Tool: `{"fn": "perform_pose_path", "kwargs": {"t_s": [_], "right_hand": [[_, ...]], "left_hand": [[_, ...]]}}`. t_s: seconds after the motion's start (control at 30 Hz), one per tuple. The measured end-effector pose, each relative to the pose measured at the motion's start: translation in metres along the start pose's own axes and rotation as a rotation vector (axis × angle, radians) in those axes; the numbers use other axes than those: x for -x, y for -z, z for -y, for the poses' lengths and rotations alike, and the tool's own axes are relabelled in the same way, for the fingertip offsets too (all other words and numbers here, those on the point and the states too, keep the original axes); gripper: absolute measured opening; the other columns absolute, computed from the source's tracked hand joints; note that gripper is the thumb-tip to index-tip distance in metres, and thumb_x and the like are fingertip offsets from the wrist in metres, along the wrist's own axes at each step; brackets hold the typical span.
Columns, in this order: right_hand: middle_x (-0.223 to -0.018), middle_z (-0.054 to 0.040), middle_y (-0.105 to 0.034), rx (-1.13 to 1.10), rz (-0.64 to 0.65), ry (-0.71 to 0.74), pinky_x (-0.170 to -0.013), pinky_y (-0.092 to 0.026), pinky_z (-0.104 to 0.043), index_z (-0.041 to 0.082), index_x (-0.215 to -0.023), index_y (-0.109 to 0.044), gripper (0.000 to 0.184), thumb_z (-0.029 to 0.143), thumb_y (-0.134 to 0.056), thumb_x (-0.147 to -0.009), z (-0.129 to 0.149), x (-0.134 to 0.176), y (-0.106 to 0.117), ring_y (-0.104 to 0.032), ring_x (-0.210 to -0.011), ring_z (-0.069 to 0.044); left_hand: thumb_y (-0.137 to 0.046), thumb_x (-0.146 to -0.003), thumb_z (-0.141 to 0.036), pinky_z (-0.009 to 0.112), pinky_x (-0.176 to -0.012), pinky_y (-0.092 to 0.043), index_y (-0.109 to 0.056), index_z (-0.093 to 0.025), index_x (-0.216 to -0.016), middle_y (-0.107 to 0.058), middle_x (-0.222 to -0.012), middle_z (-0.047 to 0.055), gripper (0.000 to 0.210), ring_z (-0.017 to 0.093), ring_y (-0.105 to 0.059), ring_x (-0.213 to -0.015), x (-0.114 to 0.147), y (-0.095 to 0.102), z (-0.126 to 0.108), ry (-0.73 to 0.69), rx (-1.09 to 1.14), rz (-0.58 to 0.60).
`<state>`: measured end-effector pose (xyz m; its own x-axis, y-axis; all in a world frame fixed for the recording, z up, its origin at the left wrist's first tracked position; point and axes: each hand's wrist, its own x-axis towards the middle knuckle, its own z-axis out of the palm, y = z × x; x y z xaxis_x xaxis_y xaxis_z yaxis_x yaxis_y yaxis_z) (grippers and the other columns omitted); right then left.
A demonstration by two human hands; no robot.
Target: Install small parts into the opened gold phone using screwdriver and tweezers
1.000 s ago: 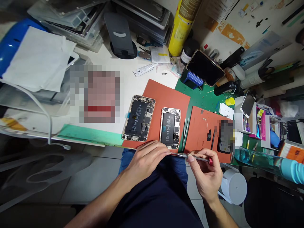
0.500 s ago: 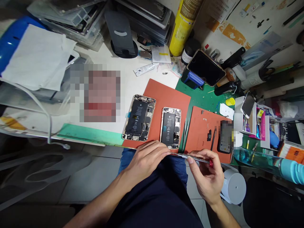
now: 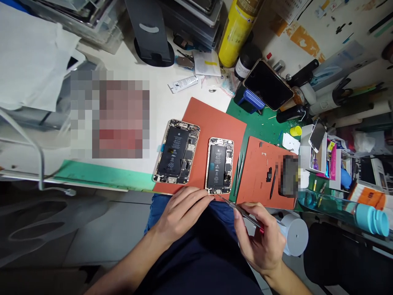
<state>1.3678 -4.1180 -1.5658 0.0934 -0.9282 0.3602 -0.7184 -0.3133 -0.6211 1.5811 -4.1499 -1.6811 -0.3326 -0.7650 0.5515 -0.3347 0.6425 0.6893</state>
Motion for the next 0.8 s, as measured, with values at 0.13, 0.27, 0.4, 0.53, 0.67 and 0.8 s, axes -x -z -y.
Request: {"fn": "perform_pose_path", "kwargs": {"t_s": [0.13, 0.27, 0.4, 0.53, 0.67, 0.8], "right_hand": [[-0.095, -0.007, -0.076, 0.049, 0.062, 0.02, -0.064, -0.065, -0.032, 0.018, -0.135, -0.059, 0.049, -0.001, -0.074, -0.092, 0.003, -0.01, -0.002, -0.075, -0.076, -0.02], [-0.091, -0.0062, -0.075, 0.069, 0.09, 0.014, -0.063, -0.065, -0.032, 0.019, -0.13, -0.06, 0.041, 0.002, -0.071, -0.095, 0.005, -0.014, -0.002, -0.073, -0.073, -0.019], [-0.092, -0.0064, -0.076, 0.094, 0.107, 0.023, -0.064, -0.065, -0.032, 0.02, -0.131, -0.059, 0.041, 0.002, -0.071, -0.096, 0.006, -0.016, -0.003, -0.073, -0.074, -0.019], [-0.092, -0.0067, -0.076, 0.105, 0.114, 0.034, -0.065, -0.065, -0.032, 0.018, -0.13, -0.059, 0.041, 0.001, -0.071, -0.095, 0.006, -0.018, -0.005, -0.074, -0.076, -0.02], [-0.093, -0.0069, -0.076, 0.107, 0.14, 0.038, -0.064, -0.064, -0.031, 0.017, -0.131, -0.058, 0.042, 0.0, -0.071, -0.095, 0.006, -0.02, -0.003, -0.073, -0.075, -0.02], [-0.105, -0.0128, -0.078, 0.075, 0.243, 0.079, -0.077, -0.067, -0.036, 0.014, -0.137, -0.056, 0.047, -0.003, -0.066, -0.095, 0.006, -0.024, 0.003, -0.076, -0.09, -0.023]], "left_hand": [[-0.071, -0.098, -0.004, 0.045, -0.096, -0.065, -0.069, -0.02, -0.141, -0.081, -0.122, 0.012, 0.046, 0.027, -0.077, -0.11, -0.001, -0.001, 0.0, 0.02, -0.016, 0.007], [-0.071, -0.097, -0.002, 0.045, -0.1, -0.063, -0.07, -0.014, -0.138, -0.08, -0.121, 0.013, 0.043, 0.028, -0.076, -0.111, -0.003, 0.002, -0.002, 0.016, -0.004, 0.031], [-0.069, -0.098, -0.002, 0.046, -0.103, -0.06, -0.068, -0.011, -0.14, -0.078, -0.124, 0.015, 0.043, 0.028, -0.072, -0.115, -0.001, 0.003, -0.002, 0.007, -0.005, 0.056], [-0.068, -0.098, 0.0, 0.049, -0.105, -0.058, -0.066, -0.009, -0.143, -0.076, -0.128, 0.016, 0.046, 0.03, -0.069, -0.121, 0.003, 0.003, -0.001, 0.006, 0.006, 0.061], [-0.069, -0.096, 0.002, 0.05, -0.102, -0.06, -0.067, -0.008, -0.141, -0.076, -0.129, 0.018, 0.046, 0.031, -0.069, -0.12, 0.004, 0.003, -0.001, 0.01, 0.002, 0.066], [-0.071, -0.095, 0.001, 0.051, -0.102, -0.06, -0.068, -0.009, -0.137, -0.077, -0.128, 0.018, 0.043, 0.032, -0.07, -0.12, 0.005, 0.002, -0.001, 0.021, 0.004, 0.061]]}}
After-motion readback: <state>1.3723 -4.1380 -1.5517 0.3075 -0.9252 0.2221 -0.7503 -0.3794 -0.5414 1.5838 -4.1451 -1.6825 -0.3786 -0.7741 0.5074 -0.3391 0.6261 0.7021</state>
